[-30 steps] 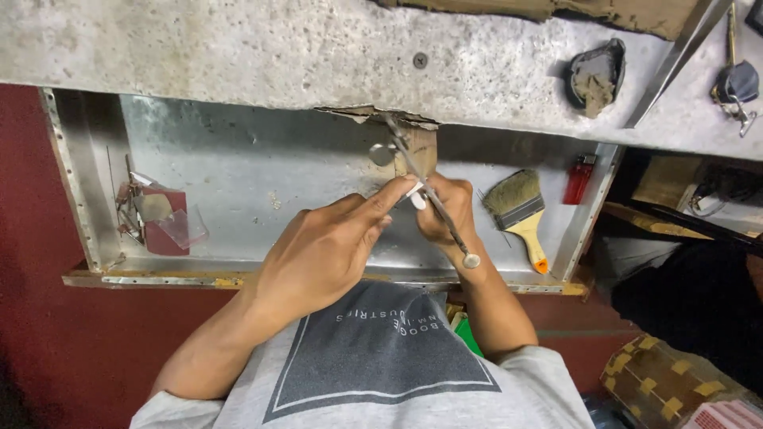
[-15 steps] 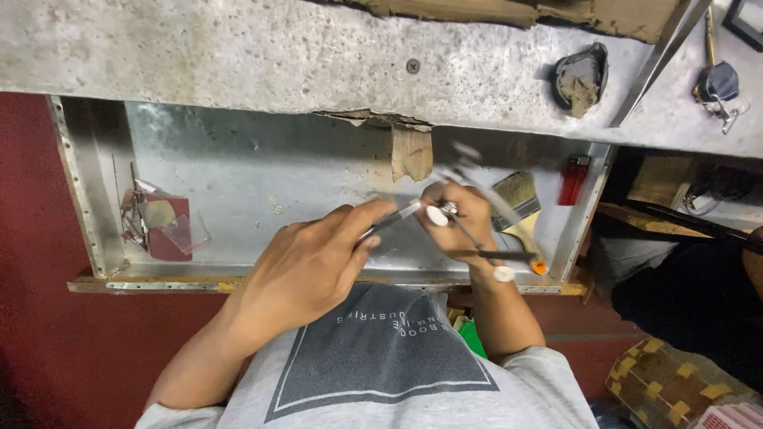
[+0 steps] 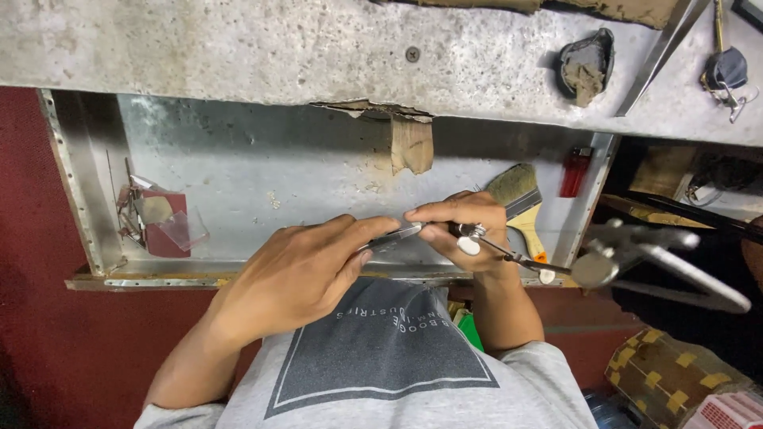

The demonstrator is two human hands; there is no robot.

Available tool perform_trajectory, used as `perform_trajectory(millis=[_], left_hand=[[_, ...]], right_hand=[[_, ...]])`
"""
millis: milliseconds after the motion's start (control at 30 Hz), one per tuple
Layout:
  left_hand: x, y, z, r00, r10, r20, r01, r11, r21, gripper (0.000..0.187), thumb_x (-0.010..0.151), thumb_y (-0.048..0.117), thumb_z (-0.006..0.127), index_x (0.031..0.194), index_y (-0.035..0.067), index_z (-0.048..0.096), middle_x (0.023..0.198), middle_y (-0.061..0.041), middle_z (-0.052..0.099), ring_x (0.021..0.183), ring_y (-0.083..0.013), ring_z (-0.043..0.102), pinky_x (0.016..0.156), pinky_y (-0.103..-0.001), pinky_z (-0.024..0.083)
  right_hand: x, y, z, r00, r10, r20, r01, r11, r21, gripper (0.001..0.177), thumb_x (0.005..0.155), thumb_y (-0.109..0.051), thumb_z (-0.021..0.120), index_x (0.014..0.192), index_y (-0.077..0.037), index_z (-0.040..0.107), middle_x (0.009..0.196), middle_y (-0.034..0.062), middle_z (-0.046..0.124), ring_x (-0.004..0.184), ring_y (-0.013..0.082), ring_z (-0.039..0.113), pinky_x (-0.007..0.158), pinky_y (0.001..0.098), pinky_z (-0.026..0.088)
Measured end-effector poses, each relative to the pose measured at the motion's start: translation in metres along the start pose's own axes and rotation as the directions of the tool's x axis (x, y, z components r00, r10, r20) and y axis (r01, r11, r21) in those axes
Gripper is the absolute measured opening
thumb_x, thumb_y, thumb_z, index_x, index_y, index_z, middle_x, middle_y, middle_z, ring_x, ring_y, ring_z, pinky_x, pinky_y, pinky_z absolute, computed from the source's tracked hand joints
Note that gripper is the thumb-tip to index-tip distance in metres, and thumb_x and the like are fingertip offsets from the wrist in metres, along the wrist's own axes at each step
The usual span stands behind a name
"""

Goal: Using a jeweler's saw to cut a small piece of metal on a bench pin, occasionally using pliers for positioning.

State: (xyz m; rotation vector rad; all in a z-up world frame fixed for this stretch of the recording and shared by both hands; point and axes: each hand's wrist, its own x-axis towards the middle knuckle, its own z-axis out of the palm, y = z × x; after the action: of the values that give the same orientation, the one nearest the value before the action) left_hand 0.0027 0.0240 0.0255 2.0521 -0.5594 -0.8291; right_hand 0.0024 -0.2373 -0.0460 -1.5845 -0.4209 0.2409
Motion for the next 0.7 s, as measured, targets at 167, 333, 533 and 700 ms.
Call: perform_trajectory(millis=[167,333,533,700], left_hand=[[-0.001,-0.002,0.002,0.999,0.028,-0.044,-0.027,1.000,0.010,0.046,0.104,0.022,0.049,0.150,0.023,0.050,0.102,-0.002,0.067,0.078,-0.0295,0.067,0.059,-0.045,0.052],[0.000,-0.002,0.004,0.997,0.030,-0.076,-0.032,0.999,-0.032,0.045,0.104,0.018,0.048,0.149,0.021,0.050,0.108,-0.003,0.068,0.081,-0.0300,0.068,0.062,-0.046,0.053],[0.002,0.000,0.004,0.996,0.008,-0.093,-0.016,0.996,-0.087,0.045,0.102,0.017,0.049,0.147,0.020,0.050,0.120,-0.005,0.070,0.087,-0.0330,0.071,0.067,-0.046,0.053],[0.008,-0.001,0.014,0.974,-0.059,-0.217,0.030,0.991,-0.133,0.047,0.107,0.019,0.044,0.153,0.017,0.040,0.125,-0.016,0.069,0.093,-0.0389,0.071,0.074,-0.052,0.057]], right_hand=[[-0.004,0.004,-0.001,0.997,0.050,-0.057,-0.049,0.999,0.006,0.017,0.090,-0.014,0.076,0.099,0.000,0.071,0.055,0.0005,0.053,0.044,0.0069,0.039,0.046,0.0247,0.027],[-0.011,0.015,0.003,0.983,0.074,-0.171,-0.077,0.997,-0.013,0.020,0.088,-0.016,0.080,0.099,-0.001,0.073,0.063,0.0044,0.064,0.050,0.0064,0.052,0.050,0.0217,0.038],[-0.009,0.010,0.006,0.973,0.134,-0.187,-0.143,0.989,-0.037,0.024,0.089,-0.020,0.080,0.103,-0.002,0.073,0.064,0.0021,0.062,0.053,0.0062,0.050,0.052,0.0218,0.038],[-0.005,0.024,0.017,0.949,0.086,-0.303,-0.138,0.978,-0.154,0.024,0.095,-0.025,0.075,0.105,-0.005,0.067,0.054,-0.0043,0.045,0.049,0.0038,0.039,0.051,0.0222,0.031]])
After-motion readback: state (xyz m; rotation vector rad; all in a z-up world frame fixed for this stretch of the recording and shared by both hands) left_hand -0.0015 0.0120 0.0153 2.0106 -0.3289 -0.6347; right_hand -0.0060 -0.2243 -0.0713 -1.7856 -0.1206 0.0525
